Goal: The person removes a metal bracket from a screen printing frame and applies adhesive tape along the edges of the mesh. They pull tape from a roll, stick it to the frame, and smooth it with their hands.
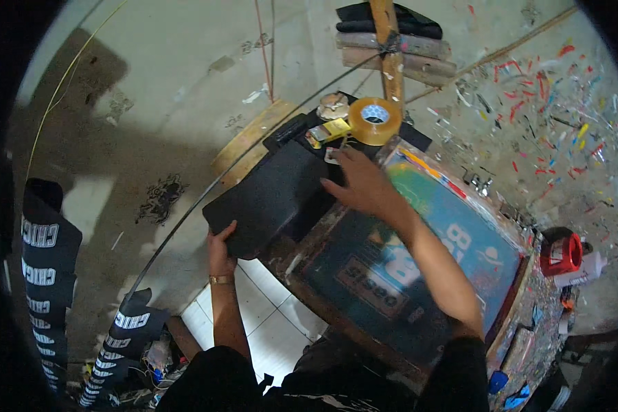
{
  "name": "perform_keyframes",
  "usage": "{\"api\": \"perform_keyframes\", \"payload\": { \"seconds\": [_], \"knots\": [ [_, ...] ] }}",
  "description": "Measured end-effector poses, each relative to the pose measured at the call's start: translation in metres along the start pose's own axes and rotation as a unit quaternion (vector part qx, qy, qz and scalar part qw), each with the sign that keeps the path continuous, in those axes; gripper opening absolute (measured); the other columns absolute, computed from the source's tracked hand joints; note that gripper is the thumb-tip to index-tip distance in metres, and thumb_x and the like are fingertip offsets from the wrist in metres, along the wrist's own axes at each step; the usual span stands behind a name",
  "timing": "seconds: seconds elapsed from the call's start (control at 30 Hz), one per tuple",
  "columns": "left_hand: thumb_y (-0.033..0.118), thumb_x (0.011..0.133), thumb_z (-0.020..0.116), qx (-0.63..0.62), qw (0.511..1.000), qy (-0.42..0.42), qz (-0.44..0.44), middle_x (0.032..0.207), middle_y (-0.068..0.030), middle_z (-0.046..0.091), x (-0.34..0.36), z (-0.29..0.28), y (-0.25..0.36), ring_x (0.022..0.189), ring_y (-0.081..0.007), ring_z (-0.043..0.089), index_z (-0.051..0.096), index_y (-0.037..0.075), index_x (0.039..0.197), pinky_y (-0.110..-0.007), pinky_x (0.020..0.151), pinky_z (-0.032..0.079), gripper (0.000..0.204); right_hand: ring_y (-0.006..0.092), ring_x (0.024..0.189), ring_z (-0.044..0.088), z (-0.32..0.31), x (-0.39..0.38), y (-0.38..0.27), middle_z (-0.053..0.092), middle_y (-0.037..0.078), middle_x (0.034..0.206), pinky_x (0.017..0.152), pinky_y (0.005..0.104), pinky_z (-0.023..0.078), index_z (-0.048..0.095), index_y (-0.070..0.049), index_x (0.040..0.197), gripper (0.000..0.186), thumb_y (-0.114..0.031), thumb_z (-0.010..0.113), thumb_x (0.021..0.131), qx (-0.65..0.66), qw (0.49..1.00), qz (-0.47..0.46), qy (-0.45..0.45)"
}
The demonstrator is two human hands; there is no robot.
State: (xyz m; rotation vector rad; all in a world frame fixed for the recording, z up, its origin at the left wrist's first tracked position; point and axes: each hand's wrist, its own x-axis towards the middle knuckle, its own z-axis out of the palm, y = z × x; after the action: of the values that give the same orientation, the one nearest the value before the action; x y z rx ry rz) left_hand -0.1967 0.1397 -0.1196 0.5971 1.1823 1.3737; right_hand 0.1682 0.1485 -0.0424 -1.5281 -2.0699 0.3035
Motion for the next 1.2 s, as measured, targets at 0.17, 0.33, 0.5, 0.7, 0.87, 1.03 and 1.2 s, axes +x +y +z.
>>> {"api": "perform_keyframes", "payload": {
  "seconds": [0.17,0.33,0.5,0.7,0.87,1.03,1.2],
  "knots": [
    [-0.002,0.084,0.075,-0.031,0.999,-0.021,0.024,0.138,-0.0169,0.057,-0.001,-0.016,0.002,0.124,-0.034,0.06,0.045,0.002,0.144,-0.046,0.103,0.052,0.066,0.0441,0.134,0.052,0.065,0.13,-0.009,0.054,0.036,0.139,0.113,0.0442,0.04,0.057,0.015,0.131,0.086,-0.059,0.065,0.087,0.003,0.979,0.102,-0.177],
    [-0.002,0.084,0.075,-0.056,0.998,-0.002,0.001,0.135,-0.0167,0.059,0.002,-0.035,-0.003,0.121,-0.0332,0.061,0.047,0.002,0.142,-0.044,0.099,0.054,0.065,0.0458,0.13,0.056,0.101,0.16,-0.007,0.058,0.039,0.131,0.112,0.0417,0.042,0.063,0.019,0.121,0.102,-0.074,0.063,0.078,-0.034,0.963,0.141,-0.226],
    [0.005,0.084,0.077,-0.072,0.997,-0.002,0.029,0.119,-0.0163,0.066,0.003,-0.036,-0.01,0.104,-0.0314,0.067,0.058,-0.001,0.128,-0.043,0.088,0.058,0.049,0.0453,0.126,0.059,0.112,0.16,-0.008,0.06,0.039,0.129,0.109,0.0427,0.045,0.063,0.019,0.12,0.113,-0.08,0.065,0.066,0.0,0.958,0.221,-0.182],
    [0.0,0.083,0.075,-0.085,0.996,0.019,-0.021,0.125,-0.0164,0.064,0.006,-0.038,-0.006,0.112,-0.0329,0.065,0.054,0.001,0.134,-0.044,0.095,0.056,0.055,0.0451,0.128,0.058,0.105,0.161,-0.013,0.06,0.037,0.131,0.108,0.0416,0.046,0.067,0.013,0.121,0.109,-0.08,0.066,0.064,0.065,0.941,0.236,-0.236],
    [-0.002,0.083,0.073,-0.095,0.995,0.037,-0.017,0.125,-0.0167,0.065,0.0,-0.042,-0.008,0.113,-0.0339,0.065,0.054,0.0,0.134,-0.045,0.095,0.056,0.055,0.0422,0.125,0.059,0.113,0.186,-0.002,0.061,0.031,0.133,0.105,0.0453,0.047,0.067,0.007,0.122,0.085,-0.064,0.064,0.076,-0.087,0.977,0.168,-0.1],
    [-0.002,0.084,0.072,-0.143,0.989,0.035,-0.02,0.125,-0.0161,0.065,-0.008,-0.057,-0.013,0.113,-0.0347,0.065,0.054,0.002,0.134,-0.046,0.095,0.057,0.053,0.036,0.119,0.058,0.115,0.22,0.024,0.061,0.016,0.119,0.101,0.0471,0.046,0.063,-0.008,0.122,0.061,-0.015,0.078,0.063,-0.295,0.951,-0.064,-0.062],
    [-0.001,0.085,0.071,-0.156,0.986,0.055,0.0,0.123,-0.0165,0.066,-0.003,-0.063,-0.012,0.11,-0.0352,0.067,0.057,0.002,0.129,-0.048,0.092,0.058,0.046,0.0302,0.126,0.055,0.132,0.249,0.039,0.061,0.011,0.126,0.101,0.0462,0.044,0.062,-0.013,0.125,0.075,-0.011,0.079,0.053,-0.299,0.936,-0.13,-0.136]
  ]
}}
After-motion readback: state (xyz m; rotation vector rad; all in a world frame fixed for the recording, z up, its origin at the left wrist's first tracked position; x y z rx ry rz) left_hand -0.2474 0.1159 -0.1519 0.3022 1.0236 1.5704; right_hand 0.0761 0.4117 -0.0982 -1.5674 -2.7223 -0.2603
